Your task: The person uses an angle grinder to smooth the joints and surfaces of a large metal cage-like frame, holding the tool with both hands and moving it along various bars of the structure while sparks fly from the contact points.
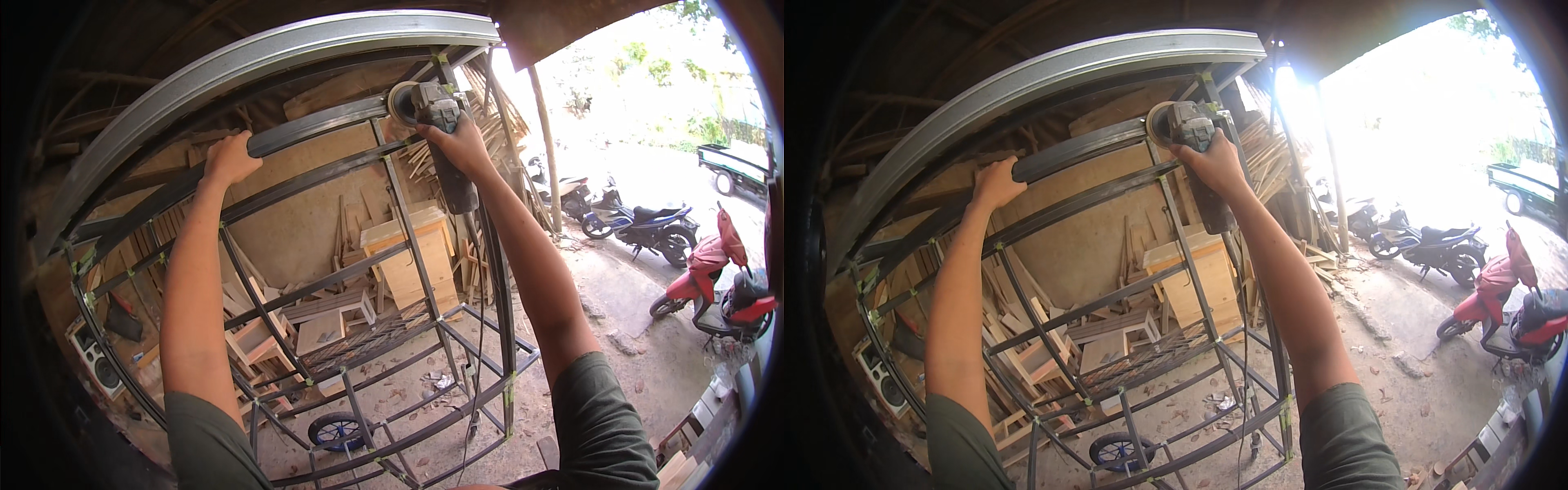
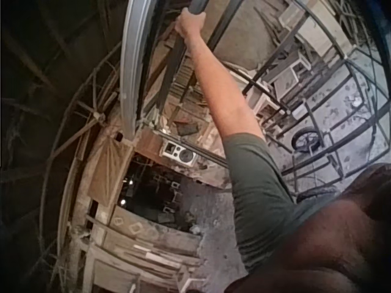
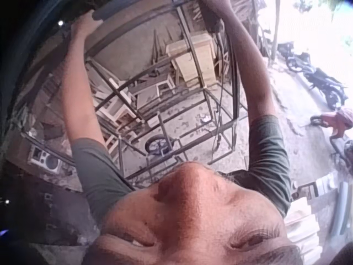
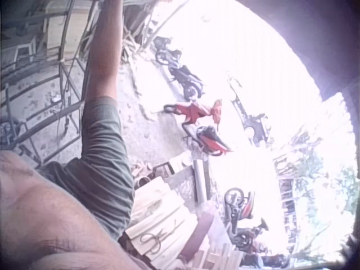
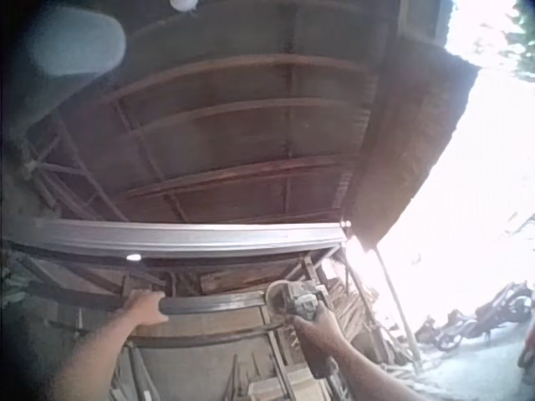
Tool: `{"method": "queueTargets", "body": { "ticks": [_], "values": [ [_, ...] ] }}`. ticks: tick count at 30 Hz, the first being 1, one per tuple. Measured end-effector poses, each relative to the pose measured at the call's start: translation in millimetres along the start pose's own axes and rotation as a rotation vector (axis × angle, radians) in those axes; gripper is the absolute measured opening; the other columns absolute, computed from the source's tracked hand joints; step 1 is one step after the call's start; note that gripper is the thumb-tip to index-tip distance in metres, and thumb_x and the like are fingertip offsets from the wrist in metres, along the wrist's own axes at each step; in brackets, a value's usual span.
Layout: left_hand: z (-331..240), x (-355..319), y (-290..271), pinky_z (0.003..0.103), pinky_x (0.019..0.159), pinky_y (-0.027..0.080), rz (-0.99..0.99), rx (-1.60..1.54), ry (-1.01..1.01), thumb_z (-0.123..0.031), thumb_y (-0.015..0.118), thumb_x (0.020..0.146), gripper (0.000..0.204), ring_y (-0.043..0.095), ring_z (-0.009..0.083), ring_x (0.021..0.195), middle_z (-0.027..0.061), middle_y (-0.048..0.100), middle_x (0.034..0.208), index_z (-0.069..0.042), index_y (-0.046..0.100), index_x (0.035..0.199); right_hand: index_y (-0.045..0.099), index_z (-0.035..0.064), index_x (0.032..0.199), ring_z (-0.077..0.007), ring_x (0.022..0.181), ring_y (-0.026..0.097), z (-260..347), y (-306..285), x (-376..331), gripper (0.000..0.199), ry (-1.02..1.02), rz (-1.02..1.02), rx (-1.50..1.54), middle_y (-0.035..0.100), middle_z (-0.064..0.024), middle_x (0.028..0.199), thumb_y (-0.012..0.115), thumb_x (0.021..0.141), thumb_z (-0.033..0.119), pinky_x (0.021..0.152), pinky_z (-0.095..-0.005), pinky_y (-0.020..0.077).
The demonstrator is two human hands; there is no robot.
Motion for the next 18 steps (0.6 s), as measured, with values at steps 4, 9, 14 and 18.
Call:
{"method": "queueTargets", "body": {
  "ticks": [4,9,14,18],
  "values": [
    [5.2,0.3,0.4,0.046,0.097,0.053,-0.012,0.004,-0.002,-0.026,0.073,0.076,0.057,0.067,0.0366,0.11,0.0219,0.072,0.113,-0.003,0.064,0.127,0.067,-0.0042,0.113,-0.0233,0.084,0.072,2.5,-10.1,8.2,0.064,0.094,0.114,0.216,0.072,-0.0166,0.097,0.079,0.08,0.049,0.076,-0.0353,0.056],
    [2.9,0.3,0.8,0.047,0.098,0.053,-0.021,0.001,-0.008,-0.027,0.074,0.075,0.06,0.067,0.037,0.111,0.022,0.071,0.114,-0.003,0.063,0.129,0.067,-0.0025,0.11,-0.0232,0.082,0.072,-5.6,-9.5,11.8,0.06,0.094,0.073,0.11,0.073,-0.0147,0.095,0.078,0.08,0.049,0.076,-0.0355,0.0565],
    [8.8,4.0,8.3,0.046,0.099,0.053,0.01,0.009,-0.01,-0.029,0.072,0.074,0.063,0.067,0.0357,0.113,0.0207,0.071,0.117,-0.003,0.063,0.131,0.068,-0.0031,0.112,-0.0244,0.085,0.07,5.3,-11.9,10.1,0.065,0.134,0.114,0.073,0.072,-0.0149,0.094,0.078,0.078,0.051,0.078,-0.0375,0.0551],
    [5.7,5.2,4.5,0.045,0.1,0.053,0.017,0.001,-0.008,-0.029,0.072,0.075,0.064,0.067,0.0356,0.113,0.0211,0.072,0.115,-0.004,0.062,0.133,0.071,-0.0038,0.107,-0.0236,0.08,0.07,-5.4,-10.5,12.6,0.062,0.085,0.069,0.056,0.071,-0.0145,0.09,0.078,0.078,0.051,0.074,-0.0361,0.0545]
  ]
}}
Point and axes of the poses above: each hand's wrist, its own x-axis towards the middle knuckle, its own y-axis out of the palm, z = x × y, the point moved 3 cm from there along x, towards the middle knuckle
